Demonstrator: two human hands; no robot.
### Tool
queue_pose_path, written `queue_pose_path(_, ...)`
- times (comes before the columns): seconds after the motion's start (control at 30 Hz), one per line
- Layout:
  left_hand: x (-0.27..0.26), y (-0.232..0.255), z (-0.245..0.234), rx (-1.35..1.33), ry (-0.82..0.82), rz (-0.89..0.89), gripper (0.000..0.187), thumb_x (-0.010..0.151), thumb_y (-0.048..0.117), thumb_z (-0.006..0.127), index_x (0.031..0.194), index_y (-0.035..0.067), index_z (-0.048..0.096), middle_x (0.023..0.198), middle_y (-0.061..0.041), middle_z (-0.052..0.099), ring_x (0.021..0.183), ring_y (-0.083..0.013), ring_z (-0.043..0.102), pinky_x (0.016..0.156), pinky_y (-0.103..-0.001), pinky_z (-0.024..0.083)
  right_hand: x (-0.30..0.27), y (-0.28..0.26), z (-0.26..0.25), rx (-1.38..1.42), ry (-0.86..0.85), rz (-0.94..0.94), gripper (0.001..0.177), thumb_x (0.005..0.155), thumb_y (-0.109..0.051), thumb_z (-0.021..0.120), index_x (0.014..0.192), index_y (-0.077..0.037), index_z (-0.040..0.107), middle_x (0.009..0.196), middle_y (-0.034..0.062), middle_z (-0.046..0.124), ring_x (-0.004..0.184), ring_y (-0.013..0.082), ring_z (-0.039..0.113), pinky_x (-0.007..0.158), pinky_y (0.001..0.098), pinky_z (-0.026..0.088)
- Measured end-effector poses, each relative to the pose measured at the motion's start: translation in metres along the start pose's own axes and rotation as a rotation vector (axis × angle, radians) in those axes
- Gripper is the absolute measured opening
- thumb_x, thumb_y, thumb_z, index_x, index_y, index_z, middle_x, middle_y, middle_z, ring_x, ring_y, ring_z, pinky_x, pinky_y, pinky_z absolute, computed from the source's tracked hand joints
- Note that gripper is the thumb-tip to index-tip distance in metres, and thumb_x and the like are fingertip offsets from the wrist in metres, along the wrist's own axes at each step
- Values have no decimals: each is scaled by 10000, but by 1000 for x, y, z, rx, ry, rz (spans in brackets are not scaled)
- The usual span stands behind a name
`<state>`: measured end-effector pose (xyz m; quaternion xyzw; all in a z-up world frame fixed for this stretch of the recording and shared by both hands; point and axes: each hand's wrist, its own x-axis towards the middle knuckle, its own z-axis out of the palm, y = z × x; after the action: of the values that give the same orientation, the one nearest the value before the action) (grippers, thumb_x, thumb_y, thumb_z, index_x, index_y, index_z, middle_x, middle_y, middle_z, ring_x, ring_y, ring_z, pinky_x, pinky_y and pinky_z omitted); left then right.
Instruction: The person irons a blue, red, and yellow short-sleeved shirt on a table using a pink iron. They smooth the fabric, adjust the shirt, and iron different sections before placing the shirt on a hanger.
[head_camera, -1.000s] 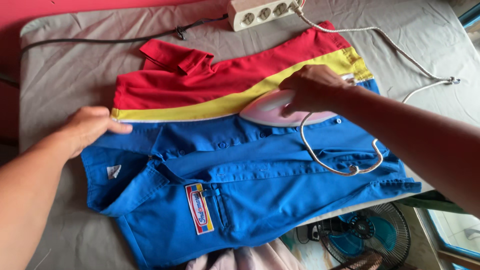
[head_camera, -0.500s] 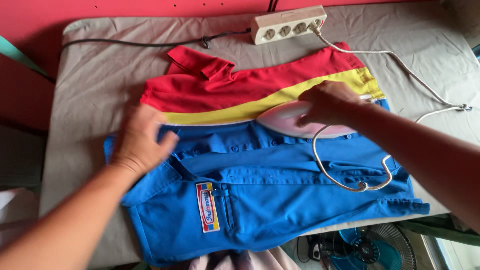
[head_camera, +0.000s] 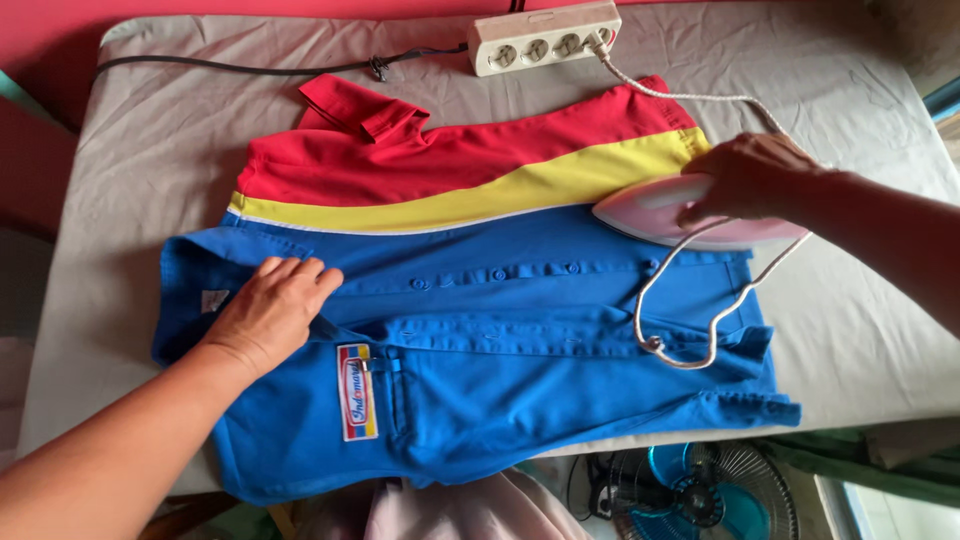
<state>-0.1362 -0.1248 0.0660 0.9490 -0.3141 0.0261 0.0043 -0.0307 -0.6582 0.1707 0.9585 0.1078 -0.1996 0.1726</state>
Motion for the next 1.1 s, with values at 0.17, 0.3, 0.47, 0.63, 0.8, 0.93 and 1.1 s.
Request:
queue_pose_path(0.17, 8, 18, -11, -57, -164, -216, 346, 726, 83, 671, 1070, 119, 672, 1026, -69, 659, 1051, -262, 642, 974, -405, 459, 3, -8, 3, 83, 65, -30, 617, 628, -674, 804, 1109, -289, 770, 996, 54, 772, 984, 302, 720, 817, 460, 566)
queue_pose_path(0.3, 44, 42, -20, 19, -336, -412, 243, 869, 233, 670, 1080, 125, 727, 1113, -61, 689, 1155, -230, 636, 1091, -405, 432, 16, -58, -4, 118, 143, -238, 460, 672, -564, 826, 972, -219, 776, 941, 65, 756, 938, 318, 719, 765, 480, 554)
queue_pose_path(0.47, 125, 89, -16, -358, 58, -210, 340, 863, 136, 654, 1201, 115, 690, 1247, -117, 624, 1198, -324, 583, 1007, -449, 496, 27, -82, -13, 240, 247, -362, 449, 639, -507, 854, 940, -184, 774, 893, 55, 756, 906, 296, 717, 753, 469, 548)
queue_pose_path(0.63, 173, 128, -8, -330, -89, -268, 627, 799, 182, 778, 1388, 273, 583, 1394, -96, 509, 1249, -354, 518, 980, -476, 488, 34, -27, -9, 127, 248, -258, 526, 635, -566, 868, 965, -167, 773, 935, 79, 747, 926, 307, 706, 752, 474, 554)
queue_pose_path(0.8, 182, 132, -12, -307, -141, -355, 746, 744, 168, 843, 1411, 331, 553, 1462, -67, 455, 1250, -368, 492, 993, -479, 484, 52, 19, -15, 211, 140, 3, 545, 656, -559, 871, 1024, -170, 775, 958, 108, 758, 960, 313, 718, 814, 467, 559)
queue_pose_path(0.93, 187, 132, -17, -284, -216, -426, 818, 739, 150, 856, 1456, 357, 519, 1447, -36, 473, 1244, -347, 509, 1026, -464, 479, 65, 19, -28, 268, 116, 39, 548, 622, -543, 885, 1049, -215, 779, 967, 95, 755, 977, 313, 711, 824, 478, 559)
queue_pose_path(1.1, 201, 136, -22, -217, -286, -451, 901, 719, 150, 882, 1487, 375, 470, 1440, -47, 453, 1259, -332, 507, 1024, -483, 470, 62, 26, -23, 300, 29, -18, 533, 634, -517, 867, 1029, -167, 790, 933, 94, 796, 956, 285, 750, 844, 456, 572)
